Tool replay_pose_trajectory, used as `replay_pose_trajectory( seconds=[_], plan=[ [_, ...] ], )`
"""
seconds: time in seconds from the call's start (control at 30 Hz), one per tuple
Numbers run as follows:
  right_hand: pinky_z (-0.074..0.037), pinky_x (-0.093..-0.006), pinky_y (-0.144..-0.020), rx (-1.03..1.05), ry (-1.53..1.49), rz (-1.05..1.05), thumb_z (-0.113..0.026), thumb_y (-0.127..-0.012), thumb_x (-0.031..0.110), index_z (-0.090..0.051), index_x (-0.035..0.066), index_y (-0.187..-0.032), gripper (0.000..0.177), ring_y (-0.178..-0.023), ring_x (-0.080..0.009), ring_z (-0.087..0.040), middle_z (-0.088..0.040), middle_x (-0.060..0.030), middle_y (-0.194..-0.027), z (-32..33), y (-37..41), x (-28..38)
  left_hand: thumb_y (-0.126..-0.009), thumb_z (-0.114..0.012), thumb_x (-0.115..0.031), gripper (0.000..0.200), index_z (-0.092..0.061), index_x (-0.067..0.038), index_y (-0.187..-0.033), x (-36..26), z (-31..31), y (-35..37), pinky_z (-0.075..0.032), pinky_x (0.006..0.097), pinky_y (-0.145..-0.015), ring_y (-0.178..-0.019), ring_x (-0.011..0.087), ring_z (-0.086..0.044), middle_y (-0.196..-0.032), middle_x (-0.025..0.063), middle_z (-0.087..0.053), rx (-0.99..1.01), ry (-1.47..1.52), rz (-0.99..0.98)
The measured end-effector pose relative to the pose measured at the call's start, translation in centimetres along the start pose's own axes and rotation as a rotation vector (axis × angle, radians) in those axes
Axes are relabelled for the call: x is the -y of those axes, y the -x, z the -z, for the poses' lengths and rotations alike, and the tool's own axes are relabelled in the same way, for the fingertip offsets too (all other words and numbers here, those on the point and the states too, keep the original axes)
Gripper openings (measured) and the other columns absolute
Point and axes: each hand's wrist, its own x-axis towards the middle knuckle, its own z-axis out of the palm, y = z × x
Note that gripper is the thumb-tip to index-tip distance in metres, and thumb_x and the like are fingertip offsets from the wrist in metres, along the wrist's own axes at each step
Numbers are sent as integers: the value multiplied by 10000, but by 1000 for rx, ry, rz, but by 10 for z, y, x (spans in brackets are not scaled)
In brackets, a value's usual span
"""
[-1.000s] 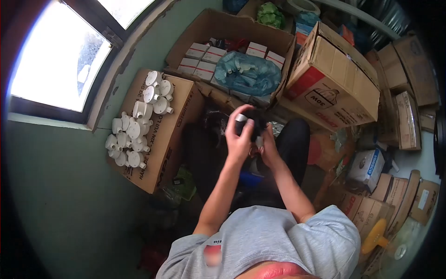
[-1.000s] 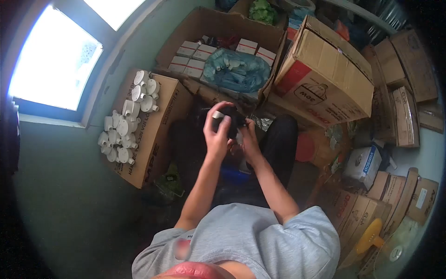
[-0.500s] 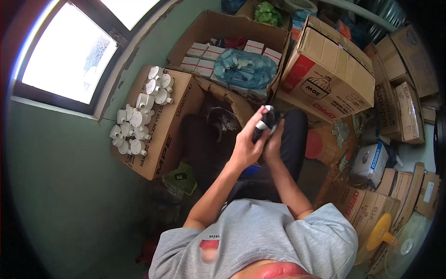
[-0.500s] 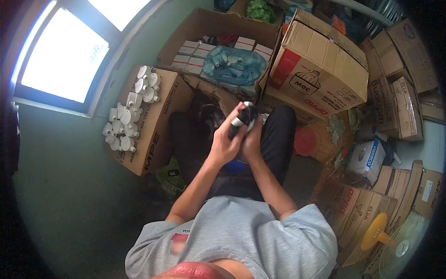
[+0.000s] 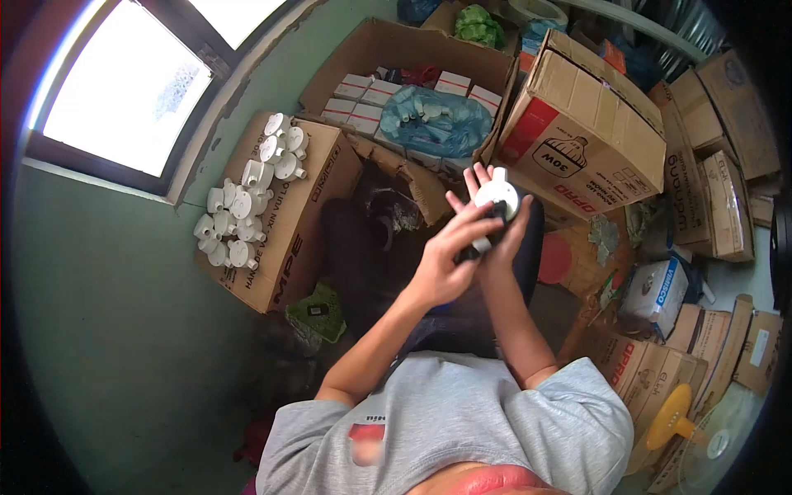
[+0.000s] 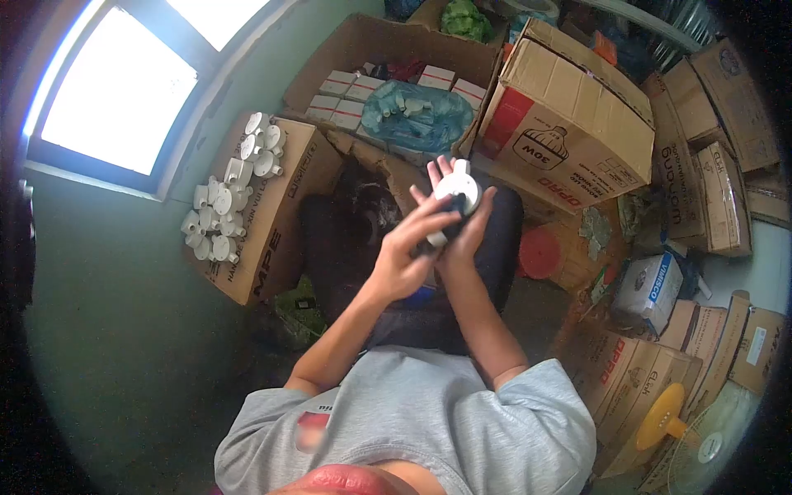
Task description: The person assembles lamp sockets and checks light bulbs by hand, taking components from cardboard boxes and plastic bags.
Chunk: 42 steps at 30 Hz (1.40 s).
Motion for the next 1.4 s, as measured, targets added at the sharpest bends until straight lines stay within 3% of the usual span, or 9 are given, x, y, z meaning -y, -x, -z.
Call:
replay_pose_trajectory(
  seconds=[0.13,0.27,0.37,0.57,0.73,0.87,0.93,1.17,1.4],
  plan=[
    [-359,-688,-1215,152,-200,-170,-367,-1055,719,-494,-24,-1430,842,-1509,-459,-410,-513,-327,-1521,24,-17,15,-713,-567,60,644,-703,-19,-1337,-18,23,6,-421,431,-1197,-1388,367,-607,-1387,220,-694,190,72,115],
    [-416,-494,-1179,290,-278,-398,-337,-1107,645,-563,48,-1447,723,-1359,-297,-590,-653,-135,-1416,45,6,1,-979,-529,21,510,-545,35,-1489,5,21,-11,-418,342,-1156,-1337,194,-575,-1442,116,-632,-407,317,241],
    [-462,-441,-1146,-97,-57,-314,-306,-1143,575,-563,50,-1469,669,-1302,-288,-615,-654,-106,-1406,6,21,-14,-1045,-542,-46,578,-405,27,-1602,18,-7,-13,-336,358,-1219,-1463,241,-472,-1564,166,-534,-428,145,148],
    [-341,-675,-1224,138,-176,-94,-349,-1102,595,-542,-5,-1355,679,-1534,-397,-406,-497,-258,-1579,24,-25,7,-992,-555,-31,448,-595,56,-1429,-4,17,18,-464,331,-1099,-1265,174,-618,-1359,128,-683,116,155,433],
    [-449,-514,-1181,171,83,-131,-389,-1125,576,-506,40,-1393,610,-1456,-351,-515,-584,-228,-1473,2,-8,10,-858,-562,52,503,-640,46,-1355,-18,32,-3,-455,360,-1136,-1315,245,-618,-1377,157,-677,-398,189,254],
    [-495,-384,-1072,45,125,-158,-469,-1089,635,-616,88,-1326,615,-1212,-217,-647,-685,-69,-1270,20,-1,-27,-792,-636,3,559,-671,-8,-1350,-20,31,-31,-377,498,-1224,-1482,389,-499,-1474,212,-613,-165,-239,-117],
    [-532,-349,-937,368,-726,-359,-460,-1069,691,-675,33,-1152,697,-1021,-168,-657,-700,-73,-1115,19,-10,-26,-778,-707,-25,566,-690,-42,-1343,-23,15,-24,-375,544,-1221,-1486,384,-497,-1489,165,-624,-80,-471,-231],
    [-534,-333,-828,102,68,-240,-378,-1128,601,-583,-7,-1381,690,-910,-163,-646,-647,-26,-976,17,-6,4,-646,-860,22,497,-790,-41,-1134,-18,62,-16,-534,443,-1131,-1377,325,-617,-1428,99,-692,308,-330,-67],
    [-533,-410,-1016,18,386,-279,-405,-1144,434,-563,102,-1461,486,-1182,-219,-676,-659,-65,-1245,14,10,-15,-697,-747,74,547,-741,-40,-1232,-13,48,-22,-489,466,-1166,-1391,360,-599,-1406,166,-674,-143,-355,-118]
  ],
)
